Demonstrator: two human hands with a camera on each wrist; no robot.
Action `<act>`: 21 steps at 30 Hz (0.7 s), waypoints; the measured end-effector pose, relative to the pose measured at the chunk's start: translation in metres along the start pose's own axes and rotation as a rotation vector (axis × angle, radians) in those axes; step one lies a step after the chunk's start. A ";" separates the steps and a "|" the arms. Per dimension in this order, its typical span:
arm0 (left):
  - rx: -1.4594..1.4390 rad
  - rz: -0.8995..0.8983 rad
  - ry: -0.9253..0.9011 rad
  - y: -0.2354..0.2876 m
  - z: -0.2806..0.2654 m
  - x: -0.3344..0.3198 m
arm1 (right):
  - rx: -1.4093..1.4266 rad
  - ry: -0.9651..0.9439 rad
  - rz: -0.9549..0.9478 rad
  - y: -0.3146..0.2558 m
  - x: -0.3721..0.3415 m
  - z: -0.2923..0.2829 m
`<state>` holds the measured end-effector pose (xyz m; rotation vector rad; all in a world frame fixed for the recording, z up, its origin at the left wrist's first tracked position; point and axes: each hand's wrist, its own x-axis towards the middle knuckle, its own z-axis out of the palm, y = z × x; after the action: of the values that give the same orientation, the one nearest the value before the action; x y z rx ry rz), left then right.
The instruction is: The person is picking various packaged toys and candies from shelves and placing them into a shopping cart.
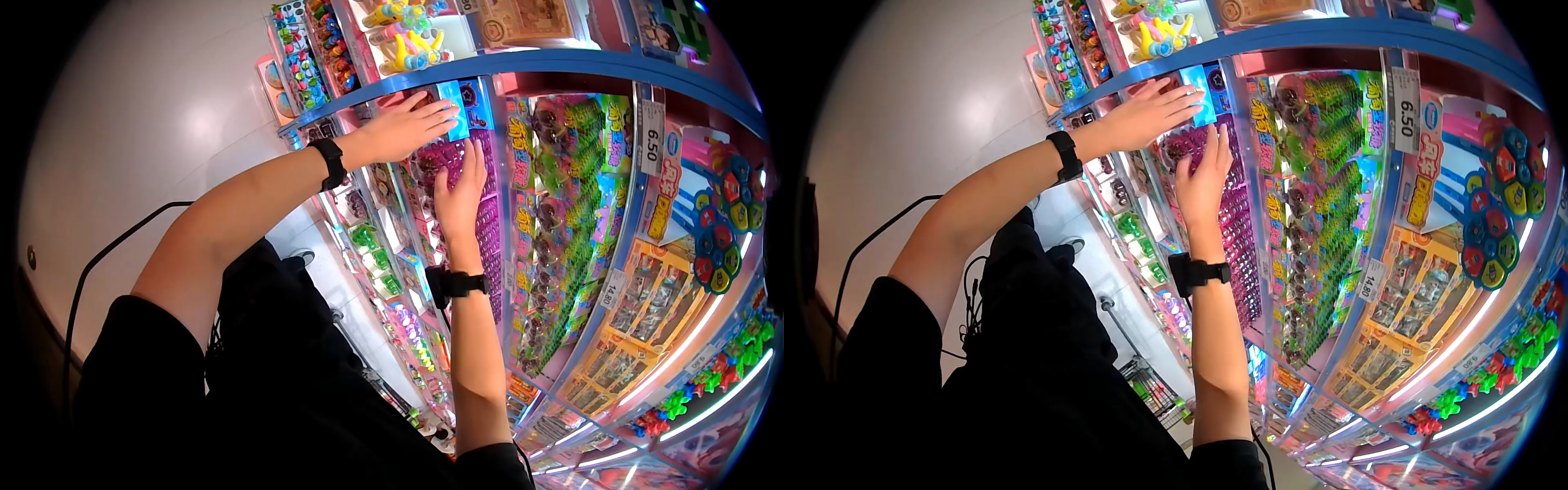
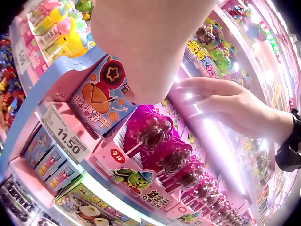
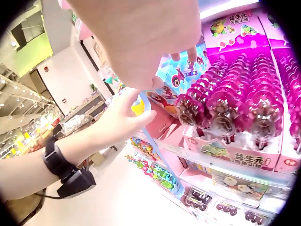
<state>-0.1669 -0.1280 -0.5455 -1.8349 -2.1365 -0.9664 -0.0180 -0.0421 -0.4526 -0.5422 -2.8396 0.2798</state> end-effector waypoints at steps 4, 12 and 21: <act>-0.079 -0.032 0.059 0.000 0.003 -0.011 | -0.103 -0.030 -0.045 0.005 0.026 0.029; -0.505 -0.421 0.340 0.000 0.007 -0.056 | 0.141 0.273 0.172 0.022 0.053 0.052; -0.859 -0.842 0.257 -0.019 0.028 -0.108 | 0.581 0.313 0.314 0.004 0.030 0.049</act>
<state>-0.1513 -0.2020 -0.6299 -0.7849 -2.5269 -2.4253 -0.0566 -0.0344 -0.4940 -0.8057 -2.2147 0.9431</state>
